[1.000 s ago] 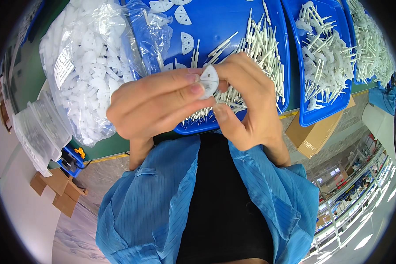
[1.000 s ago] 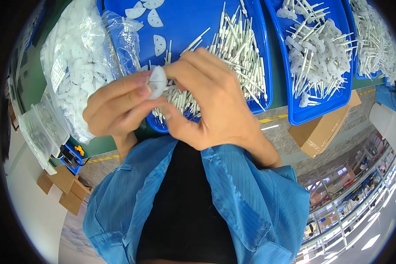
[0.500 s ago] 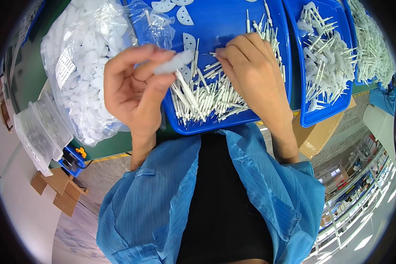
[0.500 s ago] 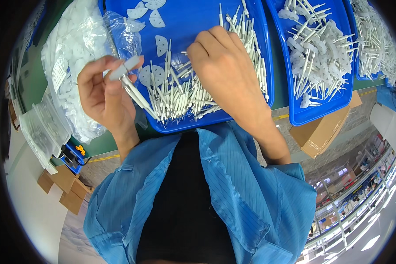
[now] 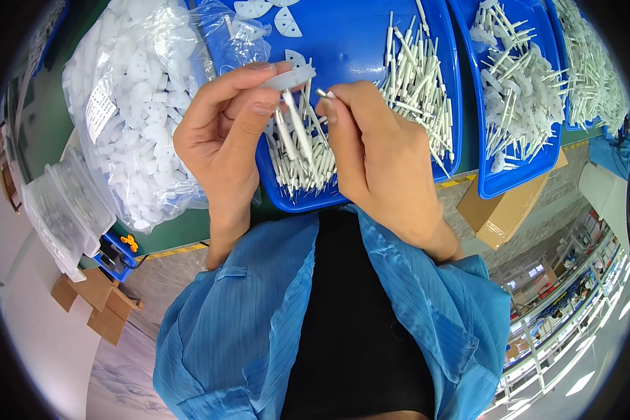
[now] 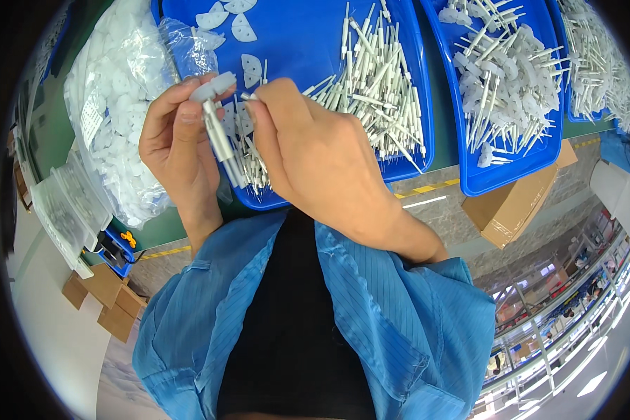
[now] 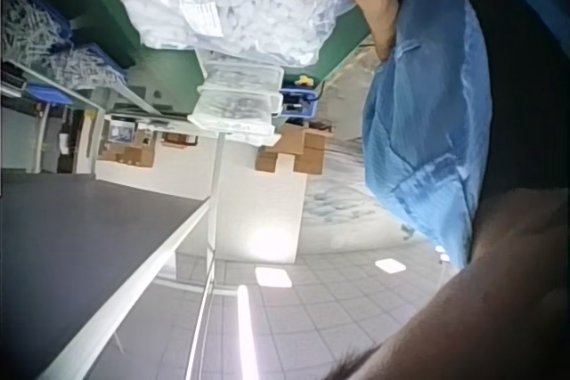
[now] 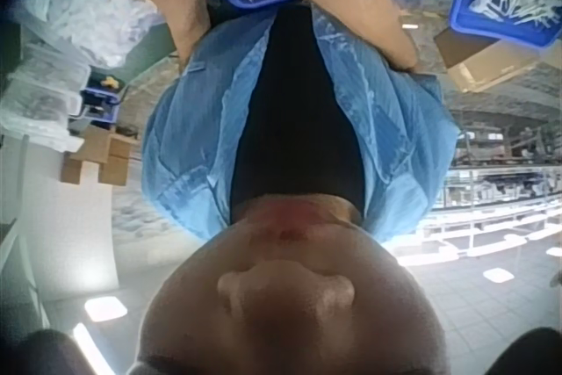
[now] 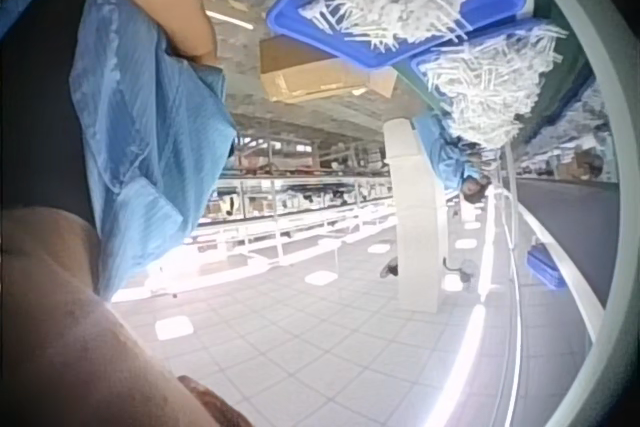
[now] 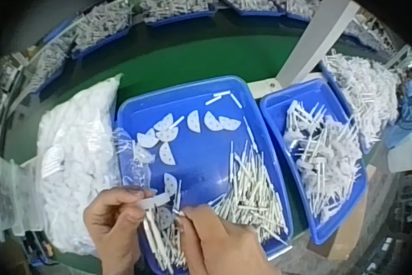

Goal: The person repeatedly picks up small white plastic components from blue trays and inserts thin white rods into them. The person handles the parts one at a time, aligning the rod with the component's opening and pushing it in until it is seated. The assembled units are placed back into the tray.

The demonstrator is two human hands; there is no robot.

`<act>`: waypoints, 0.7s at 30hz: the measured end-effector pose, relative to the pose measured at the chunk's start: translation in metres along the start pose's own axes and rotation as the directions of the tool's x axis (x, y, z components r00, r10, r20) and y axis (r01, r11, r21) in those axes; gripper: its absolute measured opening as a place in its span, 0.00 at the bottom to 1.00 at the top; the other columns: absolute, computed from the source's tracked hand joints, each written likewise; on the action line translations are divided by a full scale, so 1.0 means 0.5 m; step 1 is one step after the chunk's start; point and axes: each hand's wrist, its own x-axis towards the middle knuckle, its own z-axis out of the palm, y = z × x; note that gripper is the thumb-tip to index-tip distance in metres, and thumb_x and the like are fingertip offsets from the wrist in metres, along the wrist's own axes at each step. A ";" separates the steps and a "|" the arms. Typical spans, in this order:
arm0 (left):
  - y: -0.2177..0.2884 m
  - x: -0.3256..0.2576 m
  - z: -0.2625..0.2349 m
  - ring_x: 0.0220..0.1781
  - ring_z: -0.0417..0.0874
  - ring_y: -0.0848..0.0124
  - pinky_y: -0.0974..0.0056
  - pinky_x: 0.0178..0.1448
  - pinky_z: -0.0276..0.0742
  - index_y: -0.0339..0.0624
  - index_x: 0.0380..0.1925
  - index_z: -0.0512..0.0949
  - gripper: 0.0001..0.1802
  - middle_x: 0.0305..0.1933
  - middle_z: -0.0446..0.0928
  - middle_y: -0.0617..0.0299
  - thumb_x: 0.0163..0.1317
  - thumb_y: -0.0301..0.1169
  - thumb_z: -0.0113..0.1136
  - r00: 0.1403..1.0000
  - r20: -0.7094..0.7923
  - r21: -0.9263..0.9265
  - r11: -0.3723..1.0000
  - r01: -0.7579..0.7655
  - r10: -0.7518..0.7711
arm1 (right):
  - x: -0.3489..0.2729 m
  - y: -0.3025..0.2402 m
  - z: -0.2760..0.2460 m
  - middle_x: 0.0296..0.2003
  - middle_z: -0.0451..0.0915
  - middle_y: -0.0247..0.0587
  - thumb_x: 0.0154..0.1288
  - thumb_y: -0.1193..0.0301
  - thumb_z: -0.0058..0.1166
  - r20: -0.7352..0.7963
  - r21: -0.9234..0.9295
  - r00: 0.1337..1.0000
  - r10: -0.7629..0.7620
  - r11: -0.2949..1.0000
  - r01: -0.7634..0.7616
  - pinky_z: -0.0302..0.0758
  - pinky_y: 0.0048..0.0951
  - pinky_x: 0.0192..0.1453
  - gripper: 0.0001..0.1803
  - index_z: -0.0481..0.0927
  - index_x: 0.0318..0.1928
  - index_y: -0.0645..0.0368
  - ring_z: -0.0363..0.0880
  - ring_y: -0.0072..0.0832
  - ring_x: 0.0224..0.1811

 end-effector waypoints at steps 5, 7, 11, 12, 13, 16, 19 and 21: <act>-0.002 0.000 0.008 0.51 0.85 0.62 0.66 0.55 0.81 0.28 0.45 0.79 0.10 0.49 0.82 0.44 0.63 0.17 0.63 0.998 0.015 -0.024 0.998 -0.057 0.057 | -0.001 -0.016 -0.008 0.14 0.73 0.39 0.69 0.72 0.57 0.027 -0.090 1.000 -0.003 0.996 0.005 0.71 0.34 0.17 0.07 0.73 0.39 0.61 0.77 0.36 0.14; -0.005 0.005 0.003 0.50 0.85 0.65 0.67 0.54 0.81 0.29 0.45 0.79 0.10 0.50 0.81 0.45 0.63 0.17 0.63 0.993 0.059 -0.019 0.995 -0.100 0.101 | -0.002 -0.020 -0.012 0.16 0.75 0.38 0.69 0.74 0.56 0.049 0.022 0.997 0.059 0.998 -0.060 0.71 0.31 0.18 0.05 0.74 0.40 0.61 0.78 0.31 0.15; -0.011 0.005 -0.007 0.48 0.83 0.68 0.68 0.53 0.80 0.29 0.45 0.78 0.10 0.52 0.77 0.47 0.64 0.19 0.62 0.991 0.108 -0.073 0.994 -0.076 0.083 | -0.001 -0.025 -0.025 0.20 0.79 0.36 0.69 0.76 0.55 0.105 0.178 0.984 0.142 0.971 -0.159 0.71 0.25 0.21 0.03 0.77 0.42 0.61 0.79 0.22 0.17; -0.009 0.003 -0.008 0.48 0.83 0.69 0.68 0.53 0.80 0.29 0.45 0.78 0.10 0.52 0.77 0.47 0.64 0.20 0.62 0.993 0.105 -0.080 0.995 -0.053 0.061 | -0.001 -0.025 -0.028 0.20 0.79 0.36 0.69 0.76 0.55 0.121 0.165 0.985 0.125 0.976 -0.144 0.71 0.24 0.21 0.04 0.77 0.42 0.61 0.79 0.21 0.18; -0.005 0.002 -0.007 0.48 0.83 0.69 0.68 0.53 0.80 0.29 0.45 0.78 0.10 0.52 0.77 0.47 0.64 0.20 0.62 0.994 0.105 -0.088 0.996 -0.026 0.035 | -0.002 -0.022 -0.026 0.18 0.77 0.36 0.69 0.76 0.56 0.093 0.148 0.992 0.088 0.984 -0.101 0.70 0.27 0.19 0.04 0.76 0.42 0.61 0.78 0.25 0.16; -0.008 0.003 -0.010 0.48 0.82 0.70 0.69 0.52 0.79 0.29 0.46 0.77 0.11 0.53 0.76 0.47 0.65 0.22 0.61 0.991 0.134 -0.132 0.991 -0.010 0.028 | -0.012 -0.016 -0.017 0.18 0.76 0.38 0.68 0.76 0.56 0.036 0.085 0.999 0.021 0.996 -0.024 0.71 0.29 0.19 0.04 0.75 0.41 0.61 0.80 0.29 0.16; -0.012 0.004 -0.008 0.47 0.83 0.68 0.69 0.51 0.81 0.28 0.46 0.76 0.12 0.52 0.76 0.47 0.63 0.19 0.62 0.986 0.158 -0.147 0.989 -0.034 0.058 | -0.019 -0.018 -0.013 0.21 0.79 0.38 0.69 0.76 0.55 0.024 0.047 1.000 0.019 0.999 -0.020 0.72 0.26 0.21 0.04 0.77 0.42 0.60 0.81 0.26 0.19; -0.008 0.004 -0.001 0.47 0.84 0.67 0.68 0.52 0.83 0.27 0.46 0.76 0.13 0.51 0.77 0.47 0.60 0.16 0.64 0.982 0.166 -0.142 0.988 -0.068 0.091 | -0.012 -0.008 -0.007 0.15 0.74 0.37 0.69 0.73 0.57 0.008 0.062 1.000 -0.017 0.998 0.017 0.69 0.33 0.15 0.05 0.75 0.41 0.59 0.77 0.33 0.13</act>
